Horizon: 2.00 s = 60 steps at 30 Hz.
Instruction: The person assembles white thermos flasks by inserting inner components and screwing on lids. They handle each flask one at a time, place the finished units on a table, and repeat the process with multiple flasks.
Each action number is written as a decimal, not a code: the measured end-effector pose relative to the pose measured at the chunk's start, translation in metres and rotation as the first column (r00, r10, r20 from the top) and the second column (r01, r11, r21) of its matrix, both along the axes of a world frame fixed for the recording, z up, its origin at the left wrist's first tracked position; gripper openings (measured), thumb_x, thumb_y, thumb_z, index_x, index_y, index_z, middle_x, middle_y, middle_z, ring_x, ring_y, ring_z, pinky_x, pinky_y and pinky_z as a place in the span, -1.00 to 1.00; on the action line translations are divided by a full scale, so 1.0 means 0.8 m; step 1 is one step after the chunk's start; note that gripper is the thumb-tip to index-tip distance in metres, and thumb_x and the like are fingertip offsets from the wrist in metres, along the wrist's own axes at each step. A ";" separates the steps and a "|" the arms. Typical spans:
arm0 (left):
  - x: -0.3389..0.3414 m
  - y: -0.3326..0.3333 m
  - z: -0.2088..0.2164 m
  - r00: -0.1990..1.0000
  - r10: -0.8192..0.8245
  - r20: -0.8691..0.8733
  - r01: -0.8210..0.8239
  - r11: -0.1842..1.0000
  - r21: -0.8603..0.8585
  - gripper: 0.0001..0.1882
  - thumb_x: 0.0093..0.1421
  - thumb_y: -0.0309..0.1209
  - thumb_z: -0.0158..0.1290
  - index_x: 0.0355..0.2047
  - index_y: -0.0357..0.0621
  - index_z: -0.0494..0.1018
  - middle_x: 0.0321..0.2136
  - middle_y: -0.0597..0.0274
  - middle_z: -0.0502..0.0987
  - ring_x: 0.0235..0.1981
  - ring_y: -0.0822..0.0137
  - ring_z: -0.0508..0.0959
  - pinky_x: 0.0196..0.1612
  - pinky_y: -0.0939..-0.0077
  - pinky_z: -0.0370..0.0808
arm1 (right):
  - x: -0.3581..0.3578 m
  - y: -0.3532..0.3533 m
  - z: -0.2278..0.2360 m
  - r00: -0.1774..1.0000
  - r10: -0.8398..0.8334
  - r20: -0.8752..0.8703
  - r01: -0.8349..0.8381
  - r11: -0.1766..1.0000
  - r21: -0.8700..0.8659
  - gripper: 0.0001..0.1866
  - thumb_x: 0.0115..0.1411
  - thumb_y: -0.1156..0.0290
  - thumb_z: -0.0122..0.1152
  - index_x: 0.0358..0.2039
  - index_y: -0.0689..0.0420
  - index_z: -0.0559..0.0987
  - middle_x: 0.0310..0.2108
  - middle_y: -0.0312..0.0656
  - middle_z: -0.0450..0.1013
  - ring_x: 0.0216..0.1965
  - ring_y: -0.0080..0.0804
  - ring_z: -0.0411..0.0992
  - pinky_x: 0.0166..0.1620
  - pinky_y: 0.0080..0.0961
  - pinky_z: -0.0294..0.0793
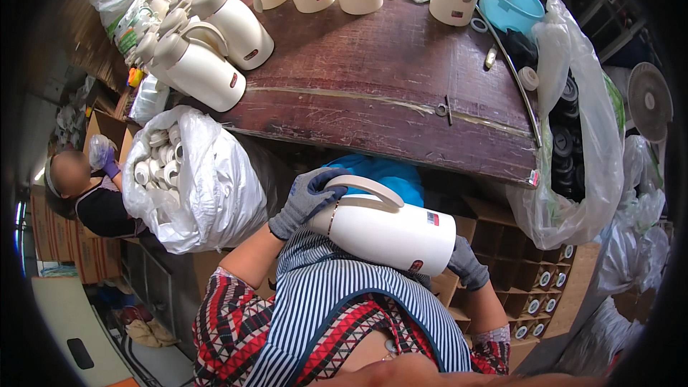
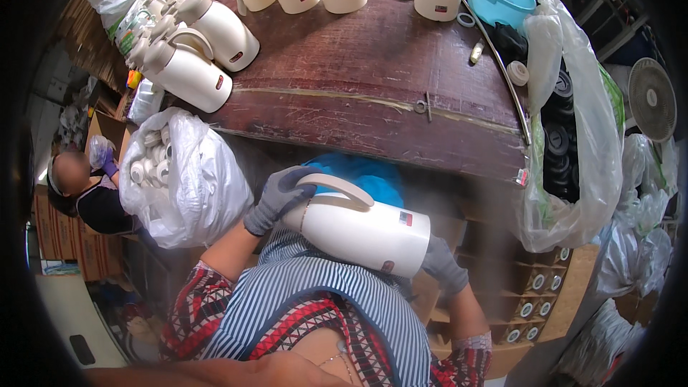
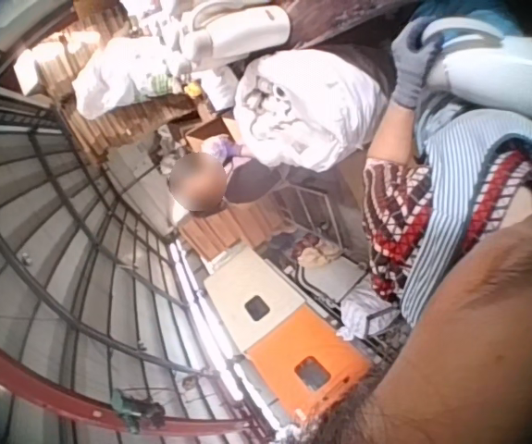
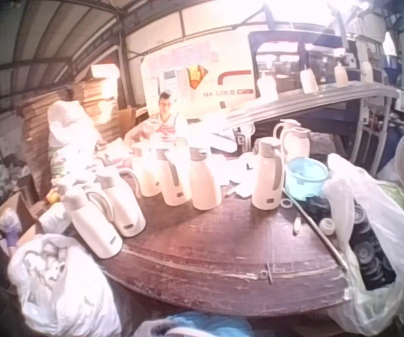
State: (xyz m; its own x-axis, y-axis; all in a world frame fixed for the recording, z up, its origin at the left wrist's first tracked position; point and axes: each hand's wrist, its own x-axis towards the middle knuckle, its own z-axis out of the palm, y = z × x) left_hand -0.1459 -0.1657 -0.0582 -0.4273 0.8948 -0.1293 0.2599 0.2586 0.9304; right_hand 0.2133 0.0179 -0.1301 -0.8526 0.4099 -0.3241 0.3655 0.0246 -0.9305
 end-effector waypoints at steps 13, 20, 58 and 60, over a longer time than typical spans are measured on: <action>-0.009 -0.014 -0.021 0.995 0.080 -0.054 -0.076 0.994 0.076 -0.61 0.19 -0.37 0.26 0.00 -0.27 0.59 -0.16 0.09 0.64 -0.10 0.20 0.62 0.07 0.37 0.52 | -0.028 -0.008 0.029 0.994 0.015 0.110 0.001 0.989 -0.146 -0.16 0.17 0.09 0.47 0.35 0.20 0.35 0.12 0.04 0.54 0.17 -0.15 0.50 0.25 -0.27 0.43; -0.038 -0.023 -0.088 0.905 0.139 0.402 -0.211 0.967 0.140 -0.70 0.40 -0.24 0.16 -0.06 -0.24 0.52 -0.20 0.24 0.63 -0.18 0.37 0.61 -0.05 0.45 0.57 | -0.072 0.038 0.141 0.983 0.184 0.011 -0.155 0.795 0.586 -0.30 0.15 -0.17 0.37 0.13 0.05 0.49 -0.37 -0.10 0.64 -0.35 -0.06 0.64 -0.24 -0.31 0.60; -0.014 0.031 -0.056 0.734 0.151 0.663 -0.309 0.943 0.127 -0.69 0.36 -0.19 0.17 -0.05 -0.13 0.52 -0.19 0.21 0.63 -0.21 0.37 0.64 -0.10 0.38 0.63 | -0.132 0.140 0.067 0.939 0.328 -0.106 0.091 0.060 0.994 -0.72 0.04 0.31 0.30 -0.18 -0.19 0.60 -0.20 -0.34 0.41 -0.18 -0.32 0.41 -0.04 -0.20 0.45; -0.003 0.021 -0.057 0.713 0.115 0.691 -0.289 0.947 0.141 -0.69 0.36 -0.19 0.17 -0.05 -0.13 0.52 -0.19 0.21 0.63 -0.21 0.37 0.64 -0.10 0.38 0.63 | -0.164 0.096 0.060 0.892 0.364 -0.267 0.235 0.130 0.963 -0.69 -0.05 0.31 0.39 -0.22 -0.22 0.64 -0.20 -0.37 0.45 -0.21 -0.30 0.43 -0.09 -0.18 0.47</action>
State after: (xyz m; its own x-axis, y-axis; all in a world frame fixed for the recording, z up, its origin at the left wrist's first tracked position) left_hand -0.1485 -0.1487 -0.1035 -0.4807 0.8372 -0.2606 -0.4831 -0.0049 0.8755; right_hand 0.0819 0.0949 -0.0821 -0.7896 0.0418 0.6122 -0.0266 0.9944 -0.1022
